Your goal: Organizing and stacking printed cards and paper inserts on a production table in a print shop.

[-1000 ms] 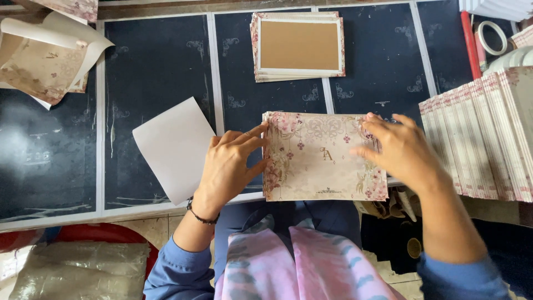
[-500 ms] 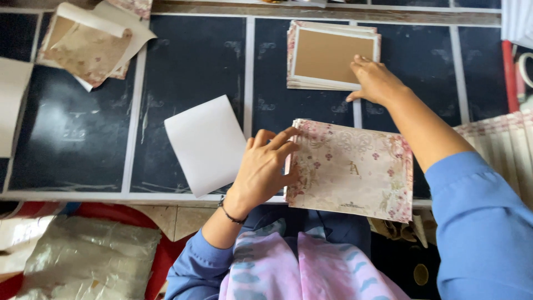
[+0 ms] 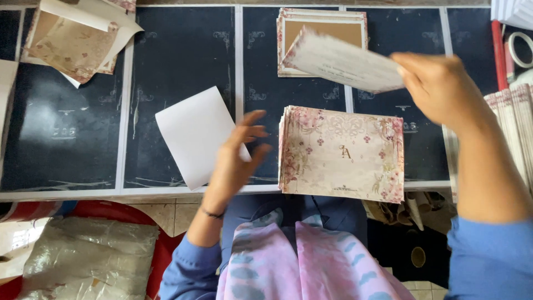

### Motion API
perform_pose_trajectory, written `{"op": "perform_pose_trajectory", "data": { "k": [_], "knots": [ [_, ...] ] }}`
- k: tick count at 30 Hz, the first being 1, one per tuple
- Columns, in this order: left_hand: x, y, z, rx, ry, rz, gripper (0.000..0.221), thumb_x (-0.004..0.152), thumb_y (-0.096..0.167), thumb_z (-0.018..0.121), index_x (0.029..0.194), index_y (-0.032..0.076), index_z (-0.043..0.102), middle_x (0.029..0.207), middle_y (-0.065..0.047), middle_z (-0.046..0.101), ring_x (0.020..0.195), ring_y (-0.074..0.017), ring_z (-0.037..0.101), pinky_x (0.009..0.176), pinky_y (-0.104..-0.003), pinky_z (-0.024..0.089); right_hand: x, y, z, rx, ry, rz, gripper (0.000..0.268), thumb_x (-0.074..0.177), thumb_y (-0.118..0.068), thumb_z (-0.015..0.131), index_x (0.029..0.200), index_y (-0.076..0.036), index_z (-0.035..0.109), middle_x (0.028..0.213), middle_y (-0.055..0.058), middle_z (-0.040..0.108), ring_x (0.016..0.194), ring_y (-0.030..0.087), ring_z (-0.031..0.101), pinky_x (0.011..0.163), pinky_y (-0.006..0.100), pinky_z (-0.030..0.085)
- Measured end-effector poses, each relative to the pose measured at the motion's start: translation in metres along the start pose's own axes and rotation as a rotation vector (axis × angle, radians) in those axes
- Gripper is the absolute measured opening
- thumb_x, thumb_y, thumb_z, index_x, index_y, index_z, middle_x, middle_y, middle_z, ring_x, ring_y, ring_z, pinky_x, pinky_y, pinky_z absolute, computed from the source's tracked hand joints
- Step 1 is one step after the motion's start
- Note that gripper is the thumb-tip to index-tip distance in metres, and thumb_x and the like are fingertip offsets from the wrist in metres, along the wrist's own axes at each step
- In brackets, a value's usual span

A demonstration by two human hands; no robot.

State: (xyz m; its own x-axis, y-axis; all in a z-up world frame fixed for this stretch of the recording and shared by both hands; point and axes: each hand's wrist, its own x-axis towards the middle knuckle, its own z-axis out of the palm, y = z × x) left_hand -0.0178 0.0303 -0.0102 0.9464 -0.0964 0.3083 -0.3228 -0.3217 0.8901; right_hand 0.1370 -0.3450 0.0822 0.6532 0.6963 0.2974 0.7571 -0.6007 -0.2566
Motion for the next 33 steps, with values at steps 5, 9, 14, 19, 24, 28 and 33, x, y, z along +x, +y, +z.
{"op": "perform_pose_trajectory", "data": {
  "k": [5,9,14,19,24,28,33],
  "knots": [
    [-0.065,-0.038,-0.078,0.499,0.350,-0.219,0.030,0.094,-0.009,0.061,0.118,0.009,0.062,0.141,-0.015,0.053,0.131,-0.0360,0.052,0.097,-0.050,0.053,-0.101,-0.084,-0.001,-0.169,0.196,-0.128,0.046,0.105,0.025,0.064,0.149,0.016,0.054,0.143,0.036,0.065,0.114,0.046,0.071,0.095,0.046,0.066],
    [-0.107,-0.051,-0.113,0.519,0.260,-0.327,0.051,0.089,-0.024,0.051,0.130,0.007,0.057,0.141,-0.020,0.040,0.126,-0.0384,0.053,0.105,-0.052,0.054,-0.136,-0.137,0.037,-0.362,0.173,-0.160,0.041,0.094,0.018,0.072,0.133,0.010,0.067,0.139,0.026,0.067,0.129,0.042,0.067,0.116,0.055,0.053],
    [-0.120,-0.094,-0.114,0.530,0.229,-0.165,0.045,0.083,-0.016,0.072,0.119,0.010,0.067,0.141,-0.017,0.044,0.111,-0.0465,0.061,0.102,-0.057,0.050,-0.137,-0.152,0.079,-0.358,0.384,-0.168,0.030,0.097,0.002,0.066,0.125,0.003,0.075,0.138,0.021,0.071,0.123,0.043,0.069,0.107,0.053,0.053],
    [-0.105,-0.104,-0.115,0.593,0.186,0.039,0.035,0.078,-0.007,0.082,0.104,0.014,0.073,0.137,-0.013,0.046,0.105,-0.0352,0.056,0.099,-0.048,0.050,-0.148,-0.156,0.091,-0.366,0.323,-0.112,0.036,0.099,-0.009,0.068,0.134,-0.004,0.072,0.144,0.017,0.068,0.131,0.041,0.064,0.114,0.053,0.048],
    [-0.069,-0.049,-0.120,0.149,0.496,0.107,0.025,0.101,-0.016,0.067,0.103,0.007,0.058,0.114,-0.014,0.059,0.075,-0.0240,0.060,0.069,-0.035,0.051,-0.148,-0.164,0.087,-0.143,0.350,0.034,0.041,0.099,-0.013,0.072,0.137,0.002,0.069,0.147,0.023,0.064,0.132,0.043,0.062,0.112,0.050,0.048],
    [-0.055,0.005,-0.107,-0.086,0.641,0.094,0.006,0.111,-0.001,0.059,0.108,0.000,0.054,0.107,-0.020,0.065,0.056,-0.0145,0.057,0.048,-0.026,0.047,-0.131,-0.188,0.072,0.033,0.401,0.129,0.036,0.098,-0.004,0.072,0.133,0.001,0.071,0.143,0.022,0.067,0.128,0.042,0.065,0.108,0.051,0.052],
    [-0.054,0.016,-0.075,-0.579,0.761,0.002,0.008,0.106,0.007,0.065,0.099,0.005,0.061,0.073,-0.012,0.062,0.037,-0.0121,0.054,0.034,-0.022,0.045,-0.099,-0.223,0.073,0.718,0.506,0.287,0.034,0.097,-0.014,0.067,0.123,0.008,0.068,0.107,0.023,0.076,0.092,0.033,0.079,0.088,0.043,0.062]
  ]
}}
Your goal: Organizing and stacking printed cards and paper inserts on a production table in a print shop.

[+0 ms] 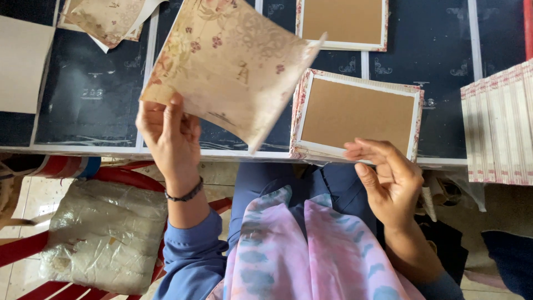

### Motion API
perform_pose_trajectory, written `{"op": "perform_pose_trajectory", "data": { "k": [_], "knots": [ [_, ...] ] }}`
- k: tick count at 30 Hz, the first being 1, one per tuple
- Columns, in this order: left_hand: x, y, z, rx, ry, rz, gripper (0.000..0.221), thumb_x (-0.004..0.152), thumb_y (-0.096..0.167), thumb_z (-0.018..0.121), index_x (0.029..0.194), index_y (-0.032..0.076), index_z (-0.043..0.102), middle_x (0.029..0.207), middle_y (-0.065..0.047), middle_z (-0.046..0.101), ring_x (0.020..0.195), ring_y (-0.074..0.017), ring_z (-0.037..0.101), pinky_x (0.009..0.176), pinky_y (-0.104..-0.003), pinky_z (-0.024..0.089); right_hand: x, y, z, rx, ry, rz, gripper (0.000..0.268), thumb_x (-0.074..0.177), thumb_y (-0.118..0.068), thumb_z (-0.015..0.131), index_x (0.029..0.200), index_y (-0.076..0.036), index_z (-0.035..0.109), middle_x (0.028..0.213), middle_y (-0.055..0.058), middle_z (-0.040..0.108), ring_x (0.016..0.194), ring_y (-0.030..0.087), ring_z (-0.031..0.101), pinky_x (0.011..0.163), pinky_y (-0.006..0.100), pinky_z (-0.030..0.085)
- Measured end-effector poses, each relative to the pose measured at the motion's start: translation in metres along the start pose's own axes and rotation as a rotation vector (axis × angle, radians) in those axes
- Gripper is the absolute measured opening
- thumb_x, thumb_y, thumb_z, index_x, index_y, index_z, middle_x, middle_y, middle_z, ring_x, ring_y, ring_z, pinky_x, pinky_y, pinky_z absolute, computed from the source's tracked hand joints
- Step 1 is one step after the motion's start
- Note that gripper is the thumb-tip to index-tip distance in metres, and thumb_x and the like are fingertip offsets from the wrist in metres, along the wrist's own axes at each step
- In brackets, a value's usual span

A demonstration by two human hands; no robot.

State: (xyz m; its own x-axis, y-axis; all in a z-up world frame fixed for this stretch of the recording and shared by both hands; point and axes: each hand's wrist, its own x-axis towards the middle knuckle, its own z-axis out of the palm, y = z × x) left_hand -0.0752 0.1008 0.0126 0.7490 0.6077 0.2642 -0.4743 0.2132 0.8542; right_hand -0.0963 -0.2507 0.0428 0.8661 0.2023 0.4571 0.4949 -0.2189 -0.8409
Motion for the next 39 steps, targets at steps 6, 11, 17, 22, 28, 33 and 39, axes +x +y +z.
{"op": "perform_pose_trajectory", "data": {
  "k": [6,11,17,22,28,33,39],
  "knots": [
    [-0.051,0.024,0.069,0.015,-0.128,0.028,0.011,0.106,0.010,0.060,0.105,0.001,0.054,0.075,-0.013,0.061,0.037,-0.0113,0.050,0.034,-0.023,0.040,0.011,0.024,0.016,0.364,0.030,0.111,0.070,0.087,-0.043,0.076,0.124,0.010,0.048,0.092,0.029,0.065,0.071,0.029,0.072,0.065,0.042,0.065],
    [-0.076,0.013,0.101,-0.217,-0.154,-0.075,0.009,0.106,0.005,0.057,0.105,0.001,0.049,0.069,-0.010,0.053,0.037,-0.0103,0.045,0.035,-0.023,0.041,0.006,0.037,0.017,0.328,0.152,0.170,0.029,0.095,0.005,0.070,0.114,0.008,0.048,0.088,0.019,0.060,0.063,0.021,0.068,0.056,0.034,0.062],
    [-0.087,-0.028,0.091,-0.482,-0.150,-0.303,0.013,0.104,0.003,0.054,0.116,0.003,0.048,0.083,-0.015,0.062,0.040,-0.0158,0.052,0.038,-0.022,0.042,-0.022,0.074,-0.009,0.327,0.270,0.244,0.027,0.095,0.006,0.073,0.112,0.007,0.053,0.095,0.017,0.062,0.072,0.018,0.071,0.061,0.032,0.064],
    [-0.073,-0.010,0.097,-0.293,-0.426,-0.303,0.026,0.099,0.026,0.061,0.112,0.008,0.046,0.108,-0.006,0.056,0.054,-0.0140,0.051,0.041,-0.023,0.021,-0.025,0.049,-0.041,0.136,0.427,0.250,0.028,0.094,-0.004,0.083,0.113,-0.003,0.062,0.102,0.008,0.069,0.089,0.011,0.068,0.084,0.018,0.055],
    [-0.055,-0.026,0.089,0.464,-0.568,-0.184,0.021,0.096,0.027,0.073,0.097,0.013,0.058,0.106,0.004,0.066,0.065,-0.0042,0.051,0.051,-0.018,0.032,-0.037,0.045,-0.086,0.006,0.492,0.273,0.027,0.096,0.005,0.083,0.115,0.004,0.064,0.105,0.013,0.069,0.091,0.014,0.067,0.079,0.018,0.053],
    [-0.047,-0.043,0.086,0.474,-0.695,-0.243,0.022,0.091,0.032,0.081,0.091,0.016,0.065,0.102,0.003,0.072,0.067,-0.0046,0.046,0.060,-0.019,0.040,-0.043,0.063,-0.102,0.040,0.470,0.363,0.026,0.097,0.007,0.079,0.117,0.001,0.064,0.107,0.008,0.068,0.089,0.008,0.066,0.081,0.015,0.054],
    [-0.045,-0.071,0.076,0.525,-0.737,-0.245,0.019,0.085,0.030,0.087,0.094,0.016,0.079,0.105,0.000,0.067,0.093,-0.0100,0.055,0.075,-0.026,0.042,-0.045,0.082,-0.104,0.038,0.456,0.428,0.024,0.098,0.005,0.080,0.117,0.000,0.066,0.099,0.007,0.067,0.084,0.006,0.065,0.076,0.013,0.053]
  ]
}}
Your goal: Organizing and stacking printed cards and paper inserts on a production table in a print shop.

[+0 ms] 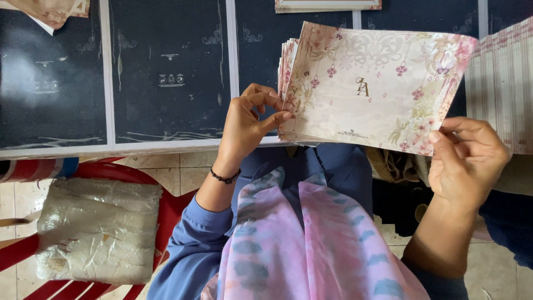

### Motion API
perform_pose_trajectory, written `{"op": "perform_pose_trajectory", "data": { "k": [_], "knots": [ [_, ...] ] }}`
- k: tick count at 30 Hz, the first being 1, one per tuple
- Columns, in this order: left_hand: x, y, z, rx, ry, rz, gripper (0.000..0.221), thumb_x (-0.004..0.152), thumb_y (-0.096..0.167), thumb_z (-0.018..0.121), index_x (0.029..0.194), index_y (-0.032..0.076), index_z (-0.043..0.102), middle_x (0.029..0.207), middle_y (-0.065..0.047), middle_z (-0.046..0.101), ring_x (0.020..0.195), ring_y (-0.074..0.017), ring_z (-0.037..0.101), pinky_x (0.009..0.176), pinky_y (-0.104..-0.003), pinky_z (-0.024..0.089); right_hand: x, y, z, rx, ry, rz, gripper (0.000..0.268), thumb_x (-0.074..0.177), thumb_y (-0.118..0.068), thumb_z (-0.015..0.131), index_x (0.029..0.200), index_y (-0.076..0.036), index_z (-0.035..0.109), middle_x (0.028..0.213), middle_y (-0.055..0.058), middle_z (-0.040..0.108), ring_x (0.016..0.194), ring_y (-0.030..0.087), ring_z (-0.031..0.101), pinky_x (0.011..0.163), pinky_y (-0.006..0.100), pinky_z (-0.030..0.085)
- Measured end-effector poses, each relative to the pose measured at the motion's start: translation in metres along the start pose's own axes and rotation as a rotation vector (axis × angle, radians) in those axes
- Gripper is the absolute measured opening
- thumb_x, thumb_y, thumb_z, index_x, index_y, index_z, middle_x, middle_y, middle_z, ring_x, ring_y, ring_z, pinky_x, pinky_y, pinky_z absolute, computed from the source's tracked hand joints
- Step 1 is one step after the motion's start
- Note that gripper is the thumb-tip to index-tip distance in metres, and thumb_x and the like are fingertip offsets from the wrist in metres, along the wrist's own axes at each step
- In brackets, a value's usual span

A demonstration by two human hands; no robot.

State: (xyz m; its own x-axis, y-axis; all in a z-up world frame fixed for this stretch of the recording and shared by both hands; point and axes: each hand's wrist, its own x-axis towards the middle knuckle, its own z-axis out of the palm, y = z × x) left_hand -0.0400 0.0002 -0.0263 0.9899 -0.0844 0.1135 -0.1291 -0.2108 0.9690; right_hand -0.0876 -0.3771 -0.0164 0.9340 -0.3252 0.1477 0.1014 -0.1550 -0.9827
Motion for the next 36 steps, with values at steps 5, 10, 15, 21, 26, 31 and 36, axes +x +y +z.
{"op": "perform_pose_trajectory", "data": {
  "k": [5,10,15,21,26,31,36],
  "knots": [
    [0.000,-0.004,0.001,0.004,0.013,-0.026,0.016,0.083,0.029,0.089,0.088,0.019,0.077,0.104,0.003,0.065,0.086,-0.0092,0.046,0.073,-0.025,0.040,0.001,0.006,0.002,0.032,-0.008,0.025,0.023,0.098,0.007,0.078,0.115,0.000,0.065,0.105,0.007,0.069,0.088,0.006,0.066,0.083,0.014,0.057],
    [-0.001,-0.009,0.003,-0.022,0.018,-0.015,0.017,0.083,0.024,0.090,0.086,0.018,0.075,0.102,0.002,0.068,0.088,-0.0084,0.051,0.073,-0.025,0.039,0.002,0.012,0.000,0.042,-0.018,0.038,0.023,0.097,0.006,0.078,0.115,-0.001,0.066,0.105,0.007,0.069,0.088,0.007,0.067,0.085,0.013,0.057],
    [-0.001,-0.010,0.005,-0.046,0.042,-0.043,0.017,0.083,0.024,0.091,0.084,0.020,0.074,0.101,0.004,0.067,0.081,-0.0053,0.048,0.067,-0.022,0.037,0.003,0.015,0.000,0.039,-0.013,0.040,0.025,0.095,0.005,0.080,0.115,-0.002,0.066,0.106,0.006,0.069,0.089,0.007,0.067,0.085,0.013,0.057],
    [-0.002,-0.009,0.006,-0.048,0.044,-0.018,0.018,0.084,0.025,0.089,0.085,0.019,0.073,0.099,0.003,0.067,0.083,-0.0060,0.050,0.069,-0.023,0.037,0.005,0.017,0.001,0.002,-0.026,0.020,0.024,0.095,0.009,0.079,0.114,0.000,0.067,0.101,0.008,0.068,0.089,0.008,0.067,0.085,0.014,0.056],
    [-0.003,-0.004,0.003,0.046,0.034,0.017,0.018,0.087,0.030,0.087,0.087,0.020,0.071,0.099,0.004,0.066,0.082,-0.0073,0.051,0.068,-0.025,0.035,0.008,0.027,0.003,-0.020,-0.002,0.007,0.026,0.090,0.006,0.082,0.111,-0.001,0.069,0.099,0.008,0.070,0.089,0.009,0.068,0.084,0.016,0.056],
    [-0.001,0.006,0.004,-0.026,-0.024,0.028,0.019,0.084,0.014,0.090,0.087,0.007,0.073,0.088,-0.007,0.064,0.075,-0.0171,0.048,0.067,-0.030,0.038,0.014,0.040,-0.002,0.005,0.028,-0.046,0.032,0.081,0.010,0.086,0.109,0.004,0.071,0.089,0.011,0.070,0.081,0.009,0.068,0.076,0.023,0.062],
    [-0.008,0.010,0.005,0.065,0.052,-0.059,0.022,0.087,0.008,0.091,0.086,0.005,0.069,0.093,-0.007,0.066,0.077,-0.0159,0.044,0.065,-0.028,0.035,0.019,0.015,0.011,0.019,-0.068,-0.039,0.030,0.078,0.012,0.086,0.105,0.006,0.073,0.081,0.014,0.072,0.070,0.010,0.065,0.068,0.023,0.060]
  ]
}}
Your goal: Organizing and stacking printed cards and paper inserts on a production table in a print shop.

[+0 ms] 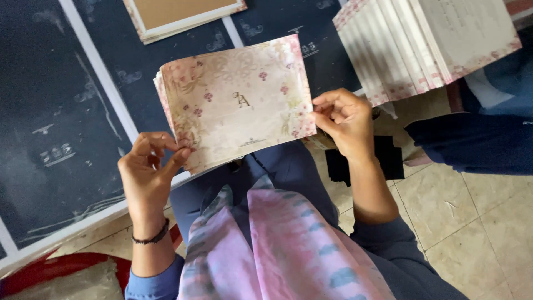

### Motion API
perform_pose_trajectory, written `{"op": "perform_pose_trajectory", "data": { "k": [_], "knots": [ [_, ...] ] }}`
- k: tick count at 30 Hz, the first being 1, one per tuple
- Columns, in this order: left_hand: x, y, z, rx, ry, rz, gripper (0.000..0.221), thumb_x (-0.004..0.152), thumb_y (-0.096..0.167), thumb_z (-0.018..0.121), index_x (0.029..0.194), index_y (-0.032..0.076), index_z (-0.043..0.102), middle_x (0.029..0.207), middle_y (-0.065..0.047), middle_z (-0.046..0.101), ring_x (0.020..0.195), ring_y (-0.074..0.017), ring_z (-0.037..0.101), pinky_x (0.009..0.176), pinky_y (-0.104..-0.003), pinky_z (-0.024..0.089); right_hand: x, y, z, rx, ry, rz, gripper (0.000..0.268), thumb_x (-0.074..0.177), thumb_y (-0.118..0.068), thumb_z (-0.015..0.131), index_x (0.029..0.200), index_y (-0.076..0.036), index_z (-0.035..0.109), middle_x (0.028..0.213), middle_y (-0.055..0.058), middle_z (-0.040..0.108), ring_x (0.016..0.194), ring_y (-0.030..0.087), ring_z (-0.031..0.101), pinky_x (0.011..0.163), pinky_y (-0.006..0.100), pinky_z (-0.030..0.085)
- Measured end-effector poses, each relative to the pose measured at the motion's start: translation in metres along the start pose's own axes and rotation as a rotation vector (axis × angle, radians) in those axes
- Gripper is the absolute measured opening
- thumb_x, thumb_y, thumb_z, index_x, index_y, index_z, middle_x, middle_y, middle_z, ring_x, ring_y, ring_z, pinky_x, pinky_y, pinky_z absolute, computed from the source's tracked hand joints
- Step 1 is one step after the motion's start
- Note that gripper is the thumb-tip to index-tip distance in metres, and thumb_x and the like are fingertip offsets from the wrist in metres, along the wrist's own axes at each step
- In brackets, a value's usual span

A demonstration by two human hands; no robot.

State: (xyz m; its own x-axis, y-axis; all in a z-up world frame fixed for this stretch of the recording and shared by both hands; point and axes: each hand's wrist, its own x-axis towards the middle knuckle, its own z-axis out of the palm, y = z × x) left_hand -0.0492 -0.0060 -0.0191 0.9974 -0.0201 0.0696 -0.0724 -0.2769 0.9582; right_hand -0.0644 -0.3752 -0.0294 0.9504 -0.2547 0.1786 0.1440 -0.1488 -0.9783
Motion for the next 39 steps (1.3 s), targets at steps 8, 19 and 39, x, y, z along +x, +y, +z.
{"op": "perform_pose_trajectory", "data": {
  "k": [8,19,39],
  "knots": [
    [0.000,0.001,0.002,0.035,0.019,0.000,0.021,0.087,0.005,0.091,0.087,0.002,0.069,0.093,-0.010,0.068,0.077,-0.0174,0.045,0.064,-0.028,0.035,-0.005,-0.001,0.001,-0.050,-0.032,-0.085,0.029,0.080,0.018,0.081,0.105,0.009,0.072,0.080,0.016,0.071,0.067,0.013,0.065,0.067,0.027,0.059],
    [0.004,-0.003,0.003,-0.037,0.012,0.063,0.027,0.088,0.008,0.088,0.096,0.008,0.062,0.104,-0.008,0.067,0.080,-0.0175,0.044,0.069,-0.030,0.035,-0.005,-0.009,0.003,-0.215,-0.079,-0.275,0.020,0.085,0.014,0.083,0.101,0.006,0.073,0.081,0.014,0.067,0.065,0.018,0.064,0.067,0.032,0.057],
    [0.075,0.004,-0.024,0.416,-0.186,0.357,0.043,0.093,0.028,0.082,0.132,0.013,0.074,0.137,-0.009,0.051,0.127,-0.0311,0.053,0.107,-0.051,0.038,0.009,-0.042,-0.008,-0.585,-0.367,-0.204,0.024,0.090,-0.001,0.084,0.112,-0.003,0.078,0.099,0.009,0.067,0.076,0.014,0.063,0.078,0.024,0.056]
  ]
}}
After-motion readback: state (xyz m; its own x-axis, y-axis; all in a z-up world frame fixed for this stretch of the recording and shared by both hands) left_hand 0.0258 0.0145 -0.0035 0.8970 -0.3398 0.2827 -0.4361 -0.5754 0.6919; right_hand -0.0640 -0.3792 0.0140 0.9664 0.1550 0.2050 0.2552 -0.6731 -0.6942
